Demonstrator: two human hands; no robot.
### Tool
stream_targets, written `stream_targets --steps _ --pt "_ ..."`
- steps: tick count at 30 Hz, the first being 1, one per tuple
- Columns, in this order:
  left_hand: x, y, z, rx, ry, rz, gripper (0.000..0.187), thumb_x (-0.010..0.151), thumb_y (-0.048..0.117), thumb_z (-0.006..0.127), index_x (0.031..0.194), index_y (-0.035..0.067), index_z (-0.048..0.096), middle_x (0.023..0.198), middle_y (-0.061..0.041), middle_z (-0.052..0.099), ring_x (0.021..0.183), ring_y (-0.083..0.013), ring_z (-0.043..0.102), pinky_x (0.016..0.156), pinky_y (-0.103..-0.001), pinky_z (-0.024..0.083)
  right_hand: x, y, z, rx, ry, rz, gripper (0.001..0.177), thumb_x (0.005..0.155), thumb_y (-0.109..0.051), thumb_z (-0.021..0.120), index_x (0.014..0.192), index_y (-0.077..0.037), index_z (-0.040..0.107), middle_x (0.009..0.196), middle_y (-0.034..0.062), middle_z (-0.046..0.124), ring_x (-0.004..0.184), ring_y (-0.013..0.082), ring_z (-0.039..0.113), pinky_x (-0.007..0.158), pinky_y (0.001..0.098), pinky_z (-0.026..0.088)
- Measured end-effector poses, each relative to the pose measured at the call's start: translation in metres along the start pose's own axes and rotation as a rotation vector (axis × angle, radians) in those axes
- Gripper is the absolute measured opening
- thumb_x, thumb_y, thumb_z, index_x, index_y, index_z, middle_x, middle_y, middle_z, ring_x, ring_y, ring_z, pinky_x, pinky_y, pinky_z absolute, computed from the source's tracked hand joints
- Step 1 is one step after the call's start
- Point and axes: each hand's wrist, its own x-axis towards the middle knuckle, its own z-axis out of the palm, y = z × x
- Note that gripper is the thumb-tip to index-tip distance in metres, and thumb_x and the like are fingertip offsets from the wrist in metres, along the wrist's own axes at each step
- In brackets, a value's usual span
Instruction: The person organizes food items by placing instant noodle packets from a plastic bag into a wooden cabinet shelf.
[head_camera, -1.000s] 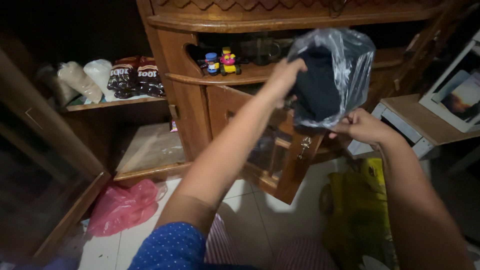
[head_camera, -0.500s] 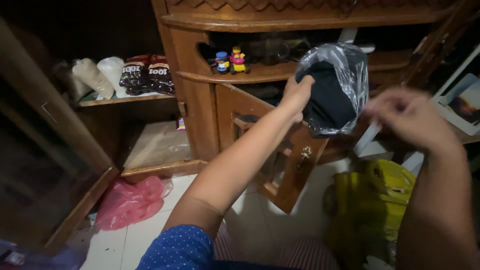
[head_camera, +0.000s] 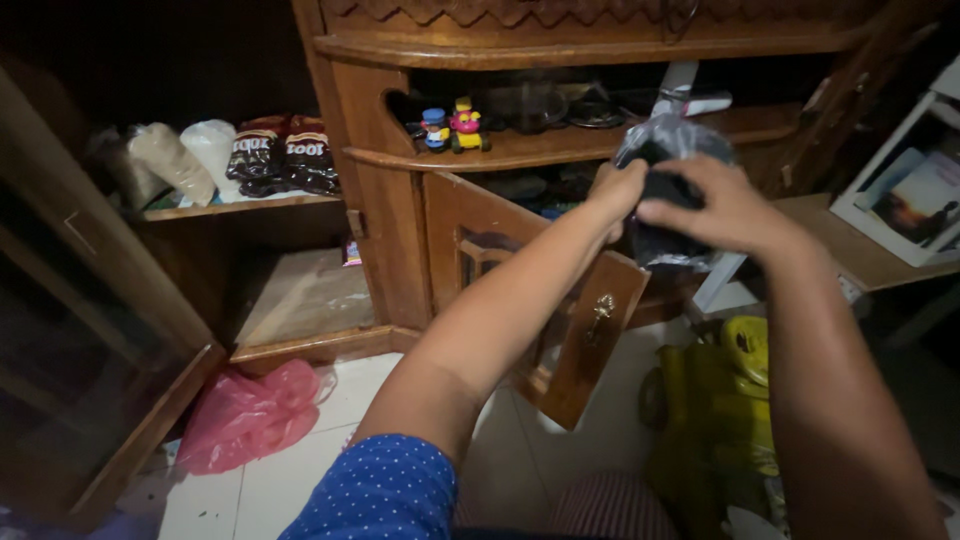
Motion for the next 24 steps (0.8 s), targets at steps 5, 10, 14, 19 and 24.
stream_targets --steps 5,10,14,19,24 --pt "0.001 -0.015 -0.019 0.012 -0.125 -0.124 0.042 0.087 0.025 0.059 0.101 -0.014 0.067 0.082 -0.021 0.067 0.062 -0.0303 0.063 0.049 -0.045 0.048 -0.011 -0.004 0.016 0.035 -0.102 -0.090 0.095 0.066 -0.062 0.082 0.143 -0.012 0.057 0.138 0.0189 0.061 0.128 0.0352 0.058 0.104 0.0487 0.048" --pt "-0.042 0.007 -0.039 0.174 -0.146 -0.233 0.035 0.085 0.027 0.057 0.095 -0.005 0.067 0.075 -0.017 0.066 0.051 -0.0261 0.058 0.042 -0.040 0.044 -0.025 -0.016 0.011 0.088 -0.197 -0.046 0.096 0.066 -0.061 0.082 0.145 -0.013 0.055 0.136 0.0171 0.062 0.124 0.0319 0.061 0.099 0.0469 0.051" --pt "-0.066 0.011 -0.065 0.146 -0.122 -0.132 0.038 0.086 0.027 0.060 0.096 -0.008 0.070 0.079 -0.017 0.067 0.056 -0.0270 0.061 0.046 -0.041 0.047 -0.024 -0.023 0.003 0.195 -0.230 0.048 0.075 0.084 -0.062 0.071 0.141 -0.014 0.063 0.124 0.0159 0.068 0.099 0.0302 0.072 0.081 0.0440 0.059" --pt "-0.088 0.039 -0.086 0.093 -0.111 -0.122 0.040 0.086 0.029 0.062 0.108 -0.004 0.068 0.089 -0.016 0.072 0.069 -0.0231 0.069 0.055 -0.042 0.056 -0.019 -0.046 0.007 0.166 0.104 -0.023 0.057 0.094 -0.056 0.066 0.118 -0.004 0.073 0.100 0.0162 0.074 0.091 0.0259 0.069 0.081 0.0384 0.054" --pt "-0.125 0.063 -0.091 0.040 -0.070 -0.205 0.036 0.085 0.031 0.057 0.100 -0.001 0.063 0.075 -0.015 0.060 0.051 -0.0270 0.055 0.039 -0.046 0.044 -0.029 -0.064 0.020 0.132 0.111 -0.240 0.067 0.092 -0.054 0.068 0.137 -0.004 0.064 0.133 0.0218 0.059 0.121 0.0329 0.058 0.096 0.0435 0.047"
